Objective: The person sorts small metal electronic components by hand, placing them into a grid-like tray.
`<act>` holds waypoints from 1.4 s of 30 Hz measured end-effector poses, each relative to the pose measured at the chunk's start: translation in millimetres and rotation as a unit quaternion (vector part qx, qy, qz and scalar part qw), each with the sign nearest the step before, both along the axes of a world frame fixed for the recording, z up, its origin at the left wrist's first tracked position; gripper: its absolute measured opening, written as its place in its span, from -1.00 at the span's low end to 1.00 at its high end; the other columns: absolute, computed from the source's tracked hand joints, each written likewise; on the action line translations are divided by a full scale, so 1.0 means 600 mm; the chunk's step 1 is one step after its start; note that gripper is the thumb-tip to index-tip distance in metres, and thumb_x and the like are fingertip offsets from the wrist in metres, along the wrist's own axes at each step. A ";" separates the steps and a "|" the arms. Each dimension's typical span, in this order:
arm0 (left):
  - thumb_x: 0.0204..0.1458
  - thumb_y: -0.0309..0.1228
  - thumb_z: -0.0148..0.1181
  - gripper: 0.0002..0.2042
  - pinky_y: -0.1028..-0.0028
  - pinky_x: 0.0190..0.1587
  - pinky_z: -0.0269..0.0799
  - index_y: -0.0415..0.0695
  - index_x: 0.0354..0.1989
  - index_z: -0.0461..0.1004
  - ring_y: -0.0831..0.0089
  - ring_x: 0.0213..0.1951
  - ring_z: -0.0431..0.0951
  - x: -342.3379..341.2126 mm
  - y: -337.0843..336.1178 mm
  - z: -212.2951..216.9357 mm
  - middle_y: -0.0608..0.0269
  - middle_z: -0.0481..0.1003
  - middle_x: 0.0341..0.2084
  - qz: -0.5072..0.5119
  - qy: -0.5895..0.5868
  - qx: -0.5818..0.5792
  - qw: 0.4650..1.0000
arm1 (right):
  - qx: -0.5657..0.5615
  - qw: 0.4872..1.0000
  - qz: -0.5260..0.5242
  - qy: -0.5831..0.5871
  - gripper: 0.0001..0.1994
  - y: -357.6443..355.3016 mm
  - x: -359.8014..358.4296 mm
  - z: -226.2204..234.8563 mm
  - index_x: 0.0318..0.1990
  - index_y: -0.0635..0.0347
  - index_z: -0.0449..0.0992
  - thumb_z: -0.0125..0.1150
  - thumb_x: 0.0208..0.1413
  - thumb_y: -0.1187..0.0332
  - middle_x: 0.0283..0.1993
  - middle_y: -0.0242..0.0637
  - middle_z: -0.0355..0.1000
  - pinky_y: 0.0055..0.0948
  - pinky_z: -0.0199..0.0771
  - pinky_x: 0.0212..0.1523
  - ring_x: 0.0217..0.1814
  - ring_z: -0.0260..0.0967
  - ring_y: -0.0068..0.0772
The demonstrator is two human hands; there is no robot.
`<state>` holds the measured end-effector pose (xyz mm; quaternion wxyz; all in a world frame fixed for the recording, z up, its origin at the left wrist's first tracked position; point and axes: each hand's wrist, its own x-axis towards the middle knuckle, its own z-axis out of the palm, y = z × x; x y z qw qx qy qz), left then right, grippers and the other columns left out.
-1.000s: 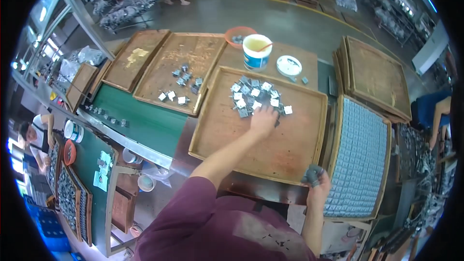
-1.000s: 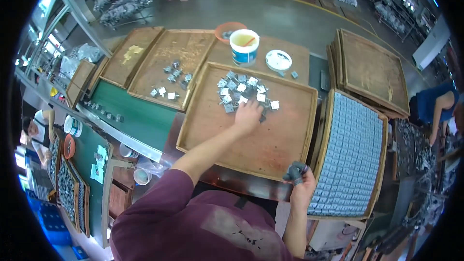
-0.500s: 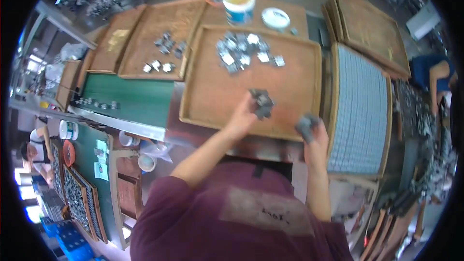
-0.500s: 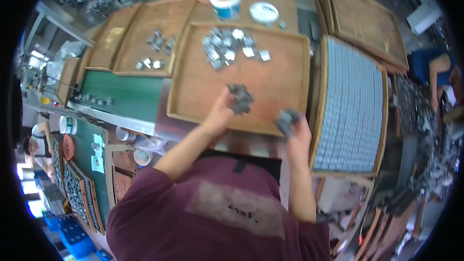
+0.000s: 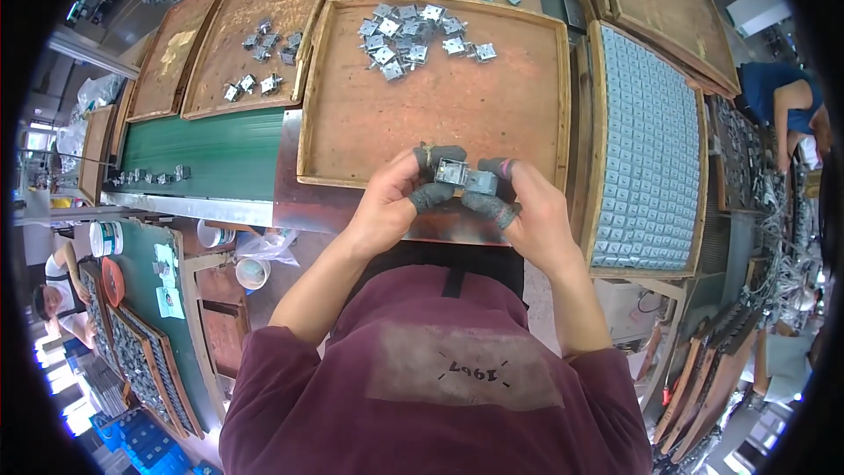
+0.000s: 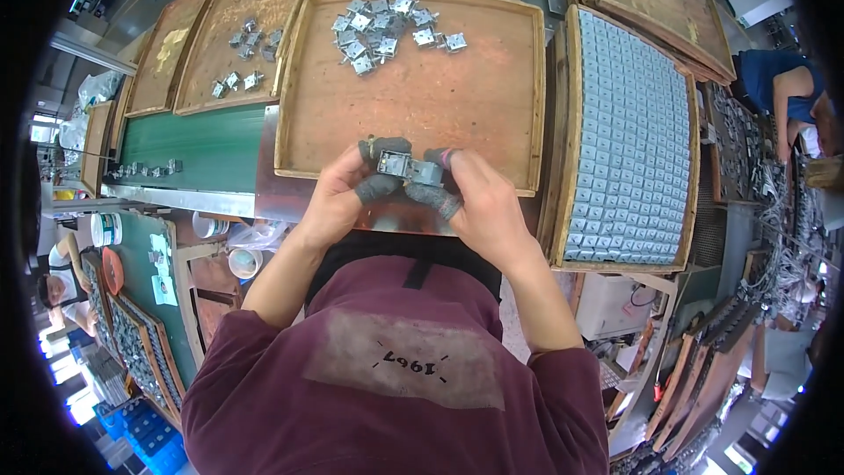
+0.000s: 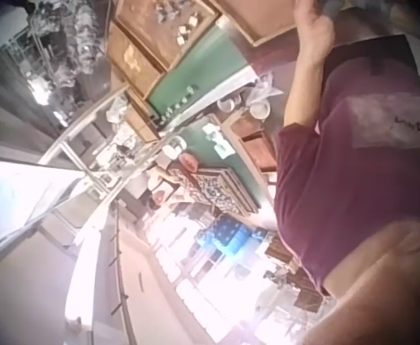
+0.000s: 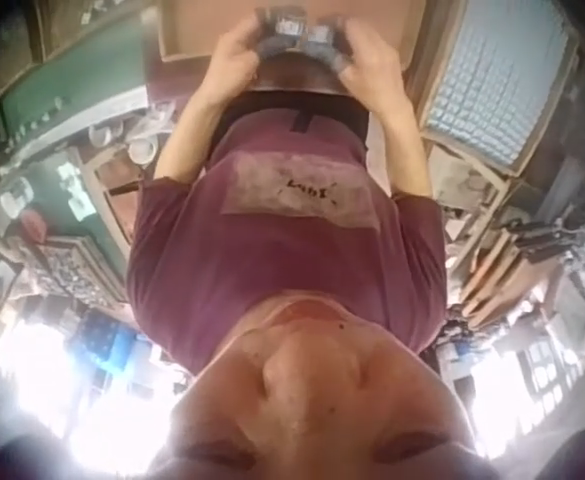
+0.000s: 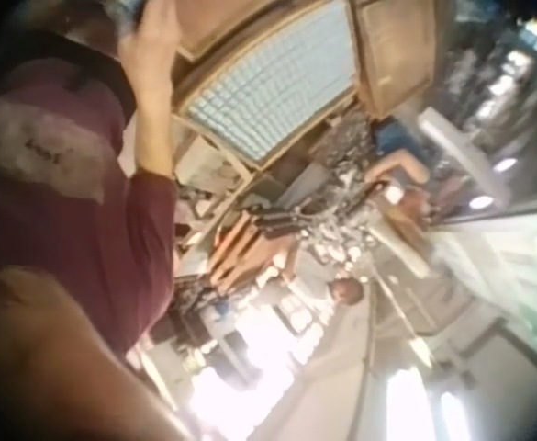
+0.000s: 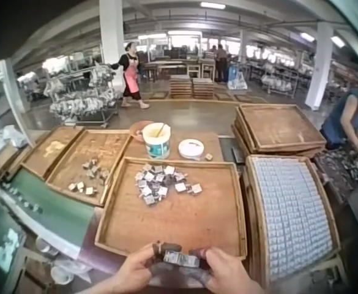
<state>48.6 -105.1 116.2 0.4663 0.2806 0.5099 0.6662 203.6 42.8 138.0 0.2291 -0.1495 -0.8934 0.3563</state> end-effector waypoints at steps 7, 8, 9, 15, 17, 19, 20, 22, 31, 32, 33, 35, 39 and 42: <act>0.03 -0.76 -0.01 -0.57 0.39 0.07 0.38 -0.25 0.12 0.40 0.23 0.06 0.41 0.028 0.017 -0.009 0.09 0.38 -0.02 0.029 0.212 -0.001 0.977 | 0.135 0.991 0.002 0.000 -0.71 -0.002 -0.016 -0.007 -0.17 0.30 0.49 0.26 -0.14 0.59 -0.29 -0.10 0.41 -0.22 0.46 -0.32 -0.29 0.44 0.00; 0.06 -0.72 0.03 -0.55 0.38 0.12 0.35 -0.25 0.18 0.33 0.25 0.11 0.38 0.033 0.017 -0.010 0.10 0.34 0.03 0.030 0.272 -0.018 0.962 | 0.153 0.988 -0.007 0.007 -0.70 -0.006 -0.016 -0.016 -0.18 0.32 0.49 0.25 -0.16 0.60 -0.30 -0.09 0.41 -0.20 0.46 -0.32 -0.31 0.42 0.01; 0.10 -0.67 0.06 -0.53 0.37 0.18 0.31 -0.25 0.24 0.27 0.27 0.16 0.35 0.032 0.023 -0.013 0.11 0.30 0.08 0.030 0.331 -0.031 0.943 | 0.174 0.985 -0.020 0.015 -0.69 -0.006 -0.020 -0.026 -0.18 0.34 0.49 0.23 -0.19 0.62 -0.31 -0.08 0.40 -0.18 0.45 -0.33 -0.33 0.41 0.02; -0.23 -0.66 0.18 -0.19 0.17 0.19 0.25 -0.24 0.35 0.09 -0.16 0.12 0.25 0.049 0.019 -0.014 -0.16 0.23 0.03 0.063 0.427 -0.019 0.902 | 0.083 0.995 -0.046 0.015 -0.72 -0.036 -0.011 -0.022 -0.13 0.30 0.48 0.24 -0.06 0.53 -0.29 -0.06 0.42 -0.15 0.45 -0.28 -0.27 0.42 0.05; -0.22 -0.63 0.25 -0.22 0.21 0.17 0.29 -0.24 0.32 0.15 -0.08 0.11 0.31 0.043 0.018 -0.014 -0.11 0.28 0.05 0.070 0.452 -0.004 0.889 | 0.012 0.999 -0.032 -0.021 -0.70 -0.045 -0.010 -0.010 -0.10 0.28 0.47 0.26 -0.04 0.47 -0.27 -0.05 0.42 -0.10 0.45 -0.26 -0.26 0.44 0.10; -0.21 -0.61 0.31 -0.24 0.24 0.15 0.33 -0.24 0.29 0.21 0.00 0.10 0.38 0.035 0.017 -0.015 -0.06 0.34 0.06 0.073 0.473 0.009 0.878 | -0.041 0.997 -0.036 -0.057 -0.62 -0.021 -0.004 -0.016 -0.06 0.28 0.46 0.33 -0.03 0.29 -0.25 -0.03 0.45 -0.13 0.47 -0.22 -0.21 0.46 0.10; -0.23 -0.57 0.36 -0.26 0.26 0.11 0.36 -0.23 0.27 0.26 0.04 0.06 0.42 0.029 0.017 -0.017 -0.03 0.38 0.04 0.058 0.469 0.048 0.880 | -0.121 0.988 0.003 -0.101 -0.54 -0.007 -0.003 -0.020 -0.04 0.28 0.45 0.36 -0.05 0.19 -0.22 -0.01 0.47 -0.16 0.47 -0.21 -0.19 0.48 0.06; -0.22 -0.47 0.43 -0.28 0.27 0.04 0.42 -0.22 0.24 0.32 0.11 0.01 0.49 0.022 0.022 -0.012 -0.01 0.42 0.05 0.014 0.415 0.098 0.904 | -0.268 0.949 0.060 -0.156 -0.46 -0.002 -0.004 -0.019 -0.12 0.30 0.48 0.41 -0.11 0.02 -0.25 0.00 0.52 -0.27 0.46 -0.25 -0.24 0.53 -0.07; -0.29 -0.39 0.39 -0.38 0.19 -0.10 0.47 -0.22 0.08 0.43 0.01 -0.17 0.53 0.008 0.015 0.005 -0.04 0.49 -0.19 0.023 0.506 0.119 0.854 | -0.201 0.971 0.033 -0.128 -0.57 -0.020 -0.015 -0.012 -0.33 0.34 0.52 0.38 -0.08 0.07 -0.46 0.01 0.47 -0.26 0.43 -0.38 -0.44 0.48 -0.05; -0.29 -0.39 0.39 -0.38 0.19 -0.10 0.47 -0.22 0.08 0.43 0.01 -0.17 0.53 0.001 0.011 0.000 -0.04 0.49 -0.19 0.021 0.506 0.119 0.854 | -0.202 0.971 0.032 -0.128 -0.57 -0.019 -0.017 -0.016 -0.33 0.34 0.52 0.38 -0.08 0.07 -0.46 0.01 0.47 -0.26 0.43 -0.38 -0.44 0.48 -0.05; -0.29 -0.37 0.39 -0.44 0.18 -0.13 0.45 -0.20 0.01 0.45 0.00 -0.19 0.52 -0.012 0.005 -0.012 -0.02 0.49 -0.22 -0.005 0.520 0.102 0.848 | -0.201 0.961 0.047 -0.186 -0.55 -0.015 -0.021 -0.026 -0.28 0.31 0.53 0.39 -0.10 0.04 -0.37 -0.01 0.48 -0.24 0.43 -0.30 -0.33 0.48 -0.03; -0.27 -0.34 0.39 -0.55 0.17 -0.15 0.40 -0.16 -0.12 0.49 0.01 -0.22 0.50 -0.044 -0.015 -0.042 0.03 0.49 -0.27 -0.030 0.564 0.059 0.823 | -0.199 0.947 0.058 -0.244 -0.52 -0.007 -0.018 -0.052 -0.22 0.28 0.54 0.40 -0.11 0.01 -0.29 -0.03 0.49 -0.22 0.43 -0.22 -0.22 0.47 -0.02; -0.24 -0.27 0.38 -0.57 0.14 0.01 0.24 -0.11 -0.15 0.49 0.11 -0.11 0.45 -0.140 -0.090 -0.107 0.16 0.50 -0.25 0.125 0.647 -0.155 0.736 | 0.141 0.971 -0.081 -0.177 -0.41 0.032 0.041 -0.105 -0.01 0.12 0.50 0.40 -0.15 -0.05 0.01 -0.18 0.37 -0.06 0.19 0.16 0.14 0.24 -0.06; -0.24 -0.28 0.39 -0.46 0.15 0.18 0.14 -0.13 0.02 0.47 0.20 -0.07 0.46 -0.187 -0.152 -0.152 0.21 0.51 -0.20 0.214 0.606 -0.270 0.717 | 0.214 0.943 -0.130 -0.220 -0.50 0.053 0.081 -0.159 -0.03 0.13 0.51 0.38 -0.09 0.06 -0.05 -0.17 0.39 -0.01 0.18 0.14 0.09 0.28 -0.08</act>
